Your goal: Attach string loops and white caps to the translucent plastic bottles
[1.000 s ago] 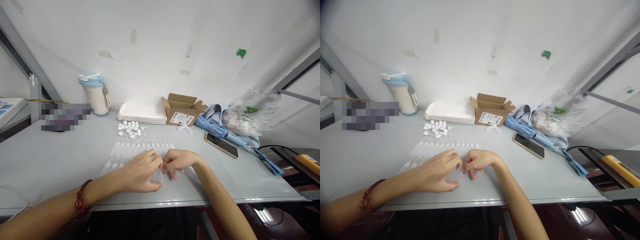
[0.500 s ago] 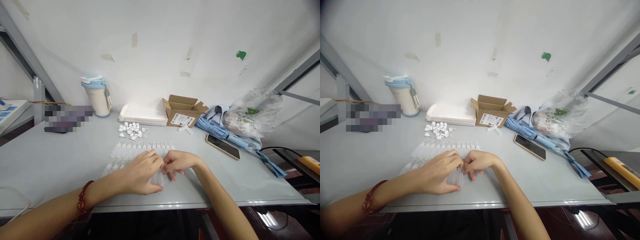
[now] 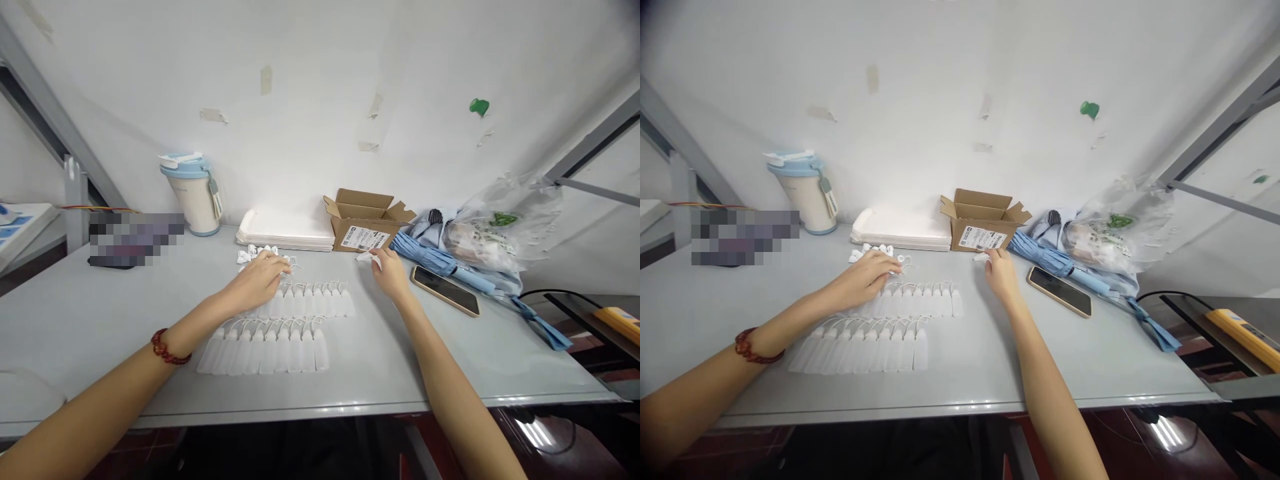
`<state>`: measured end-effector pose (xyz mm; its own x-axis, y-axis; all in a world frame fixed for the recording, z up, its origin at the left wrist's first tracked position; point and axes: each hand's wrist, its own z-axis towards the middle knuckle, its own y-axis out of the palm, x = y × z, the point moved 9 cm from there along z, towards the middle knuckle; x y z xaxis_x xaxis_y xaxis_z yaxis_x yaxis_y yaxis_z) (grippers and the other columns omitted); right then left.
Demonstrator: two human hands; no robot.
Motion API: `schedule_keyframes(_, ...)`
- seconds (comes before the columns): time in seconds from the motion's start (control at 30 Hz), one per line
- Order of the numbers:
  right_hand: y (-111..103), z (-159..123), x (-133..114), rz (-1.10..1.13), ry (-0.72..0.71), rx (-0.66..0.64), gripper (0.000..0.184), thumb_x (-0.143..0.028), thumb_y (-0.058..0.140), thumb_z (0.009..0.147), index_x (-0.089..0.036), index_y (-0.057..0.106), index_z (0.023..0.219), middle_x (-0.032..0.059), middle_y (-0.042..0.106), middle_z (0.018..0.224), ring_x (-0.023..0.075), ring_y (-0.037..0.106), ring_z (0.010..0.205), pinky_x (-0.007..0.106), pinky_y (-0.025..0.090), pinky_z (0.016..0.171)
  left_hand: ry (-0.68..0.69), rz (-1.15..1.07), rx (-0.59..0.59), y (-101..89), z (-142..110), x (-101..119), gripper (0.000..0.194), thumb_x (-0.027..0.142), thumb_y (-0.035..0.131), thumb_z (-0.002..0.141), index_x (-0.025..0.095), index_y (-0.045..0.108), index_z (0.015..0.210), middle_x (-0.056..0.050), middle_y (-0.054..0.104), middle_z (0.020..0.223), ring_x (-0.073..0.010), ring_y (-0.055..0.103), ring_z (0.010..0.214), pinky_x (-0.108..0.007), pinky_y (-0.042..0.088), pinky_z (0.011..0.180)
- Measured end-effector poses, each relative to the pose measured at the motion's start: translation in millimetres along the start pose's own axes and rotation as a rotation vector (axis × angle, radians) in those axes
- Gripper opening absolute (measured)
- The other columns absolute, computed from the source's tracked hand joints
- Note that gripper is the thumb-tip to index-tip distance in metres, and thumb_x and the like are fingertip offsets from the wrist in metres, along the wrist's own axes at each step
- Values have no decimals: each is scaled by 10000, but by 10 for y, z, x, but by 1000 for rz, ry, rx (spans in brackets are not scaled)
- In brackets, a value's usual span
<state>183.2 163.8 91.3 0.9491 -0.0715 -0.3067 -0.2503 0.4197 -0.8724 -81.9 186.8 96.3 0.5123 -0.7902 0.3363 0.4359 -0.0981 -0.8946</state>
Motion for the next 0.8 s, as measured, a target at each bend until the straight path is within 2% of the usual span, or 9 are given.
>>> schedule_keyframes(0.13,134,13,101,-122,-13,-20,494,-9,419,731,-123,561,1190,163,468,1342,331,429,1172,462,367,940,64,103,-53,121,27,-15,380,41,365,782,172,659,985,-62,633,1153,-260,452,1092,-438,417,891)
schedule_keyframes(0.33,290,23,172,-212,-30,-77,602,46,381,713,-186,541,1244,103,505,1333,298,411,1215,440,400,917,108,166,-70,211,55,-53,436,-19,375,716,172,680,963,-62,637,1171,-264,469,1070,-439,417,847)
schedule_keyframes(0.57,256,10,122,-232,-38,-66,507,-8,400,763,-180,575,1207,131,556,1248,312,460,1144,443,407,859,79,151,-12,122,73,-46,520,-61,363,707,155,635,1095,-60,623,1208,-238,474,1092,-412,424,905)
schedule_keyframes(0.8,313,-7,6,-181,-111,-77,497,42,352,733,-172,618,1093,88,581,1259,242,411,1250,415,368,910,68,131,126,-18,44,-63,492,-27,350,749,153,645,1099,-48,647,1171,-225,518,1068,-420,440,943)
